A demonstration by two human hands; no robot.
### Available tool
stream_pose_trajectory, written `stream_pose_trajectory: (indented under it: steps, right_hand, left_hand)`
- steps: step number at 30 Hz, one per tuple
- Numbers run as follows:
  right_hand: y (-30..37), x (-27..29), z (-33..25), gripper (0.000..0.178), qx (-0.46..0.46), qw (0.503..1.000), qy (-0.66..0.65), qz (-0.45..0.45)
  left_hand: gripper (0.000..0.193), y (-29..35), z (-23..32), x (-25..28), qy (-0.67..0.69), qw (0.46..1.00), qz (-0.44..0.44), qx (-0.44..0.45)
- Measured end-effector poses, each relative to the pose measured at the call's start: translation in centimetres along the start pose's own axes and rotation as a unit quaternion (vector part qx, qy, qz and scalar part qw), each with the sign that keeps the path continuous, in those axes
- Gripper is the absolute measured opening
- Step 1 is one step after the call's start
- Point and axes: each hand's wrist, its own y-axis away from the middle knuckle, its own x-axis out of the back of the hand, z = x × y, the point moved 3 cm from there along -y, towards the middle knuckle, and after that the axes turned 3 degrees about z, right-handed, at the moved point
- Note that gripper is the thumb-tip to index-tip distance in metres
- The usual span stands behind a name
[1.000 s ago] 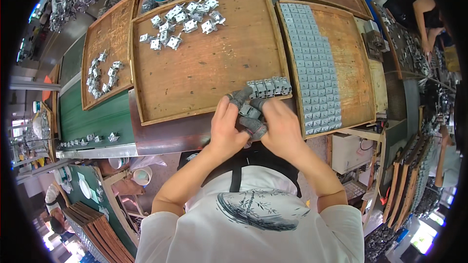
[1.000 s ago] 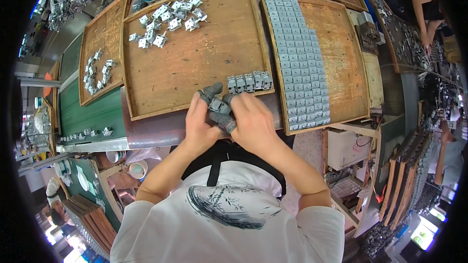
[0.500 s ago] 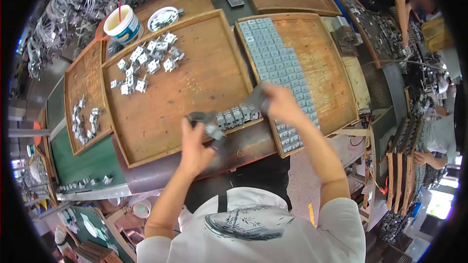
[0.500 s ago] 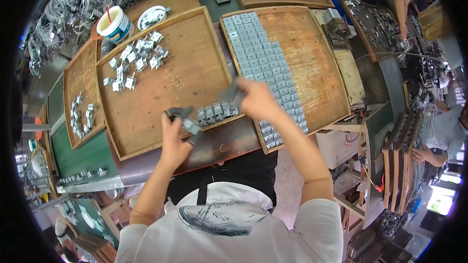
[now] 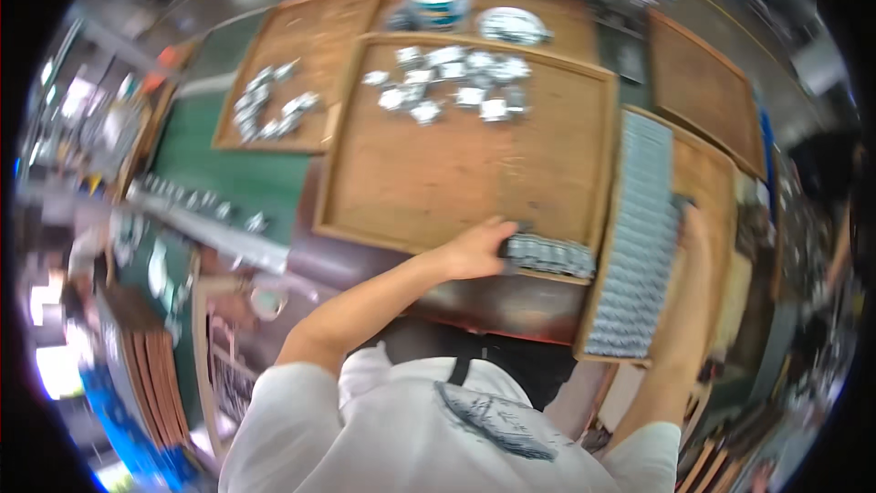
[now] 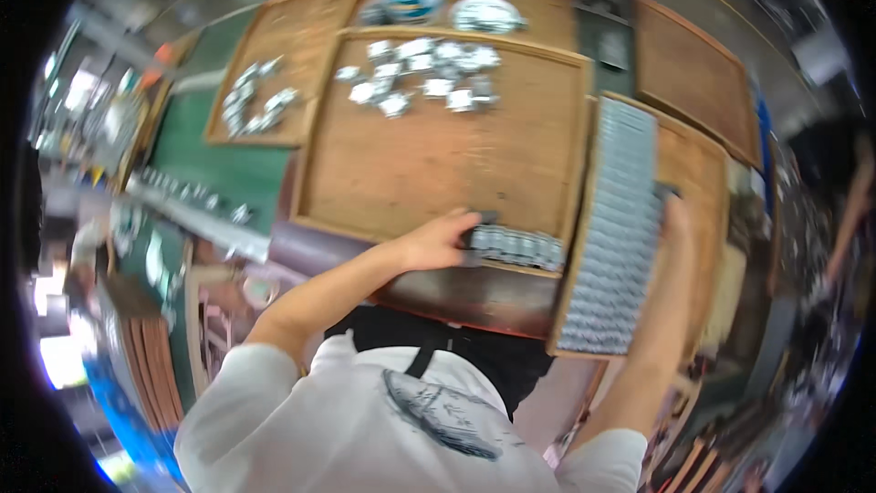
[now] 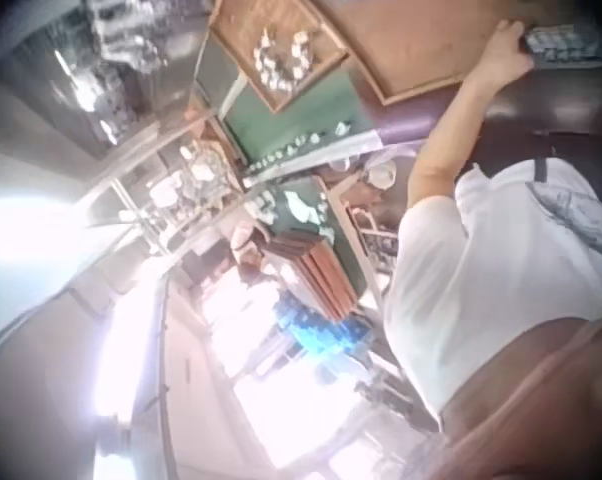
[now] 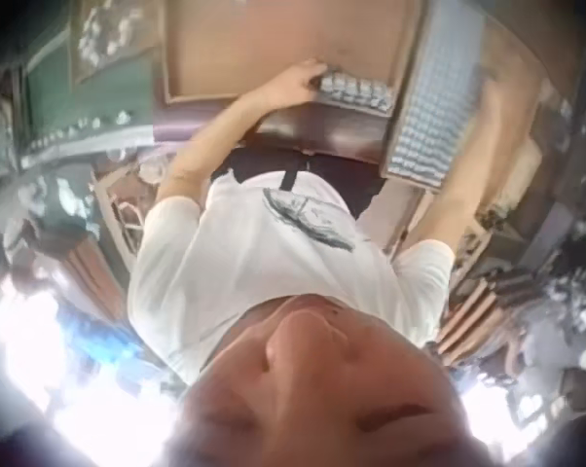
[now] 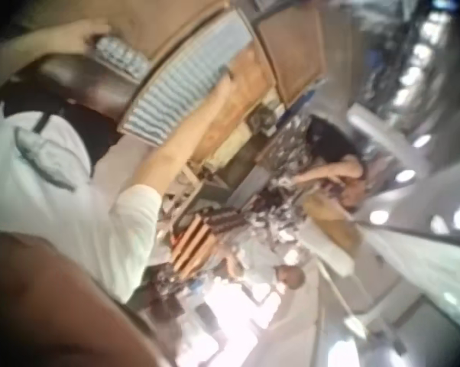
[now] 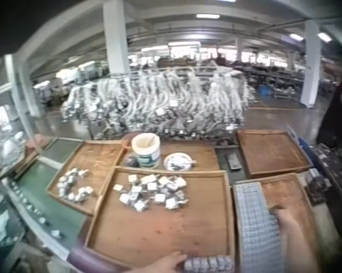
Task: Assembling small electronic components and placing them into a grid-style tray at a workstation.
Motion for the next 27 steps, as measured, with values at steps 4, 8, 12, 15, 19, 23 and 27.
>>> stream_pose_trajectory:
  steps: [4,8,12,15,19,23,27]
  right_hand:
    - [2.9,-2.1,-4.7,0.023,0.078,0.991,-0.096,0.047]
    - [9.2,-3.5,-6.9,0.019,0.117,0.963,-0.241,0.036]
    - [17.7,-6.0,-8.9,0.024,0.144,0.952,-0.268,-0.038]
    - [21.6,-8.6,-9.0,0.033,0.110,0.923,-0.355,-0.103]
    - [26.4,-11.3,-8.2,0.029,0.177,0.941,-0.271,-0.103]
    - [30.1,-13.5,-8.5,0.030,0.167,0.946,-0.250,-0.123]
    - [35.8,-17.2,-10.9,0.032,0.196,0.942,-0.204,-0.182]
  left_hand:
    - [0.045,5.9,0.0,4.5,-0.064,0.969,0.231,-0.066]
    - [0.034,16.2,-4.9,14.6,-0.370,0.798,0.472,0.058]
    - [0.033,26.0,-9.4,23.4,-0.351,0.666,0.462,0.469]
    - [0.047,31.5,-18.9,25.4,-0.303,0.650,0.469,0.515]
    - [0.041,30.1,-21.5,24.6,-0.026,0.734,0.530,0.424]
    - [0.028,25.9,-14.1,20.5,0.263,0.771,0.537,0.220]
    - [0.036,19.7,-4.5,13.8,0.403,0.826,0.392,0.028]
